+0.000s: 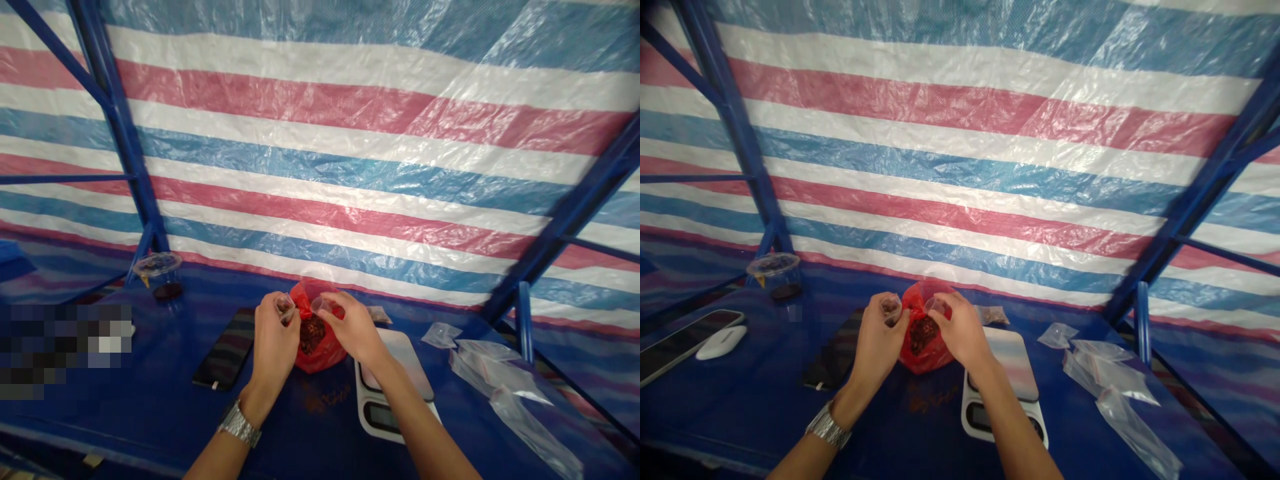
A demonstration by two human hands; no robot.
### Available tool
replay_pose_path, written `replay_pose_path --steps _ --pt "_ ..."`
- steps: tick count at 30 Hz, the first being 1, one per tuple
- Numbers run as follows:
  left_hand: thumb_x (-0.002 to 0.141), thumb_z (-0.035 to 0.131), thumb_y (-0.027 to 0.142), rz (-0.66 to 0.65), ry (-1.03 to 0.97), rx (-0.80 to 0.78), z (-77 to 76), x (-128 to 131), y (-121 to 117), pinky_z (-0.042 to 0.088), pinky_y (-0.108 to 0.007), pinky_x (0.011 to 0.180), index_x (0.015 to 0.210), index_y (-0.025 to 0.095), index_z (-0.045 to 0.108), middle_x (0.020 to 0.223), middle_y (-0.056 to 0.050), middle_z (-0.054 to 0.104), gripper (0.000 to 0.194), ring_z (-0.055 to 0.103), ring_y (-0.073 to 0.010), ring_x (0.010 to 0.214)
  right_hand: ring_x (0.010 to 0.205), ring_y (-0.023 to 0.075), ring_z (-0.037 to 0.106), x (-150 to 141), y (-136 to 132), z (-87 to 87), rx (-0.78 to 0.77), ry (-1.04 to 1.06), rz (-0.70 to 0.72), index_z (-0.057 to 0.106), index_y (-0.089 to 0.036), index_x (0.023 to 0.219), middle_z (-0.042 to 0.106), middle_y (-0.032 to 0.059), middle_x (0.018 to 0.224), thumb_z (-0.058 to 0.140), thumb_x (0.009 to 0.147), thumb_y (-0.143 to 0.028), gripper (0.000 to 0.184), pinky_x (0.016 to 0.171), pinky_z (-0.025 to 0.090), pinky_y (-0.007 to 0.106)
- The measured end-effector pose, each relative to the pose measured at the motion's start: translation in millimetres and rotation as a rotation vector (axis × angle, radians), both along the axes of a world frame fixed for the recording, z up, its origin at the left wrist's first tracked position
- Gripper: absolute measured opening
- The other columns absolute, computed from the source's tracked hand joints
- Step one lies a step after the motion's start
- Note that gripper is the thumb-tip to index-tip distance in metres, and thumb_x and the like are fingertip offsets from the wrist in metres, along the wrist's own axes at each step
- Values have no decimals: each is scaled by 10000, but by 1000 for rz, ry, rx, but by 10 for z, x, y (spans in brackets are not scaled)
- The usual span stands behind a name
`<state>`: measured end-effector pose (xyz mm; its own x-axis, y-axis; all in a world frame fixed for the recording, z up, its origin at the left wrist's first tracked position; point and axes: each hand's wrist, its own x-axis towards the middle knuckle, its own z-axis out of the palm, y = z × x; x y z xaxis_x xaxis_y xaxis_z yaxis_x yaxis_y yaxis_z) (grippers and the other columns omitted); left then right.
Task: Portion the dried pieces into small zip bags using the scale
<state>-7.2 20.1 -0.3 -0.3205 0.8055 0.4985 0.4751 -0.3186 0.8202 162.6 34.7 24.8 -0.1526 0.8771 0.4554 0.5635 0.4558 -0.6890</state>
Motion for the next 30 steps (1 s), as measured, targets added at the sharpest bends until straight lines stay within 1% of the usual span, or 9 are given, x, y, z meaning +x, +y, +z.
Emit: replay_pose_path --steps 2,5,8,12,16,19,21,26,30 --pt "902 602 236 -33 -90 24 60 10 -27 536 -352 836 1104 197 551 996 -36 625 212 640 -176 882 1202 282 656 14 -45 -28 -11 -4 23 674 -202 1335 711 131 1299 690 912 -330 442 1102 470 475" --pt "941 574 280 -239 -185 8 167 99 -123 555 -323 850 1166 213 510 1043 -38 639 242 674 -159 913 1209 253 651 13 -220 87 52 103 65 604 -233 1418 689 114 1340 651 947 -359 490 1094 485 440" --pt "933 595 315 -474 -197 -32 233 253 -242 563 -340 923 1198 240 474 1102 -40 655 301 700 -174 1011 1186 213 663 68 -422 266 50 192 175 636 -264 1362 701 75 1319 629 965 -342 405 1066 505 378" --pt "859 674 306 -612 -236 -115 220 479 -372 584 -357 912 1242 258 379 1164 -52 608 486 710 -187 1031 1020 201 719 297 -551 308 -94 312 240 733 -219 1134 776 61 1115 625 962 -379 258 938 550 342" --pt "784 757 255 -721 -236 -199 178 650 -451 580 -373 919 1260 261 336 1164 -57 611 636 703 -199 1034 826 188 696 609 -616 177 -126 394 86 745 -193 853 758 33 864 728 875 -424 232 796 537 302" --pt "863 717 353 -867 -245 -244 158 744 -487 531 -426 1052 1225 242 425 1229 -97 647 478 678 -241 1172 828 193 685 789 -704 107 -77 484 -66 745 -196 809 755 34 849 760 840 -460 266 796 523 300" --pt "946 620 430 -924 -213 -258 137 802 -509 473 -451 1138 1261 236 493 1360 -127 628 392 626 -266 1292 842 204 695 868 -758 86 -119 529 -65 759 -196 826 771 42 861 764 834 -473 277 797 527 305" --pt "1013 506 499 -848 -180 -239 70 907 -501 401 -440 1217 1518 270 388 1553 -117 532 567 507 -253 1445 773 197 688 1058 -728 42 -158 511 -120 761 -190 840 770 38 817 727 854 -474 287 741 522 301" --pt "1022 479 510 -577 -204 -146 13 866 -376 439 -442 1185 1466 244 458 1465 -123 605 518 559 -248 1391 696 206 671 1223 -568 -104 -222 332 -273 766 -189 828 755 40 755 660 883 -442 279 667 494 310"
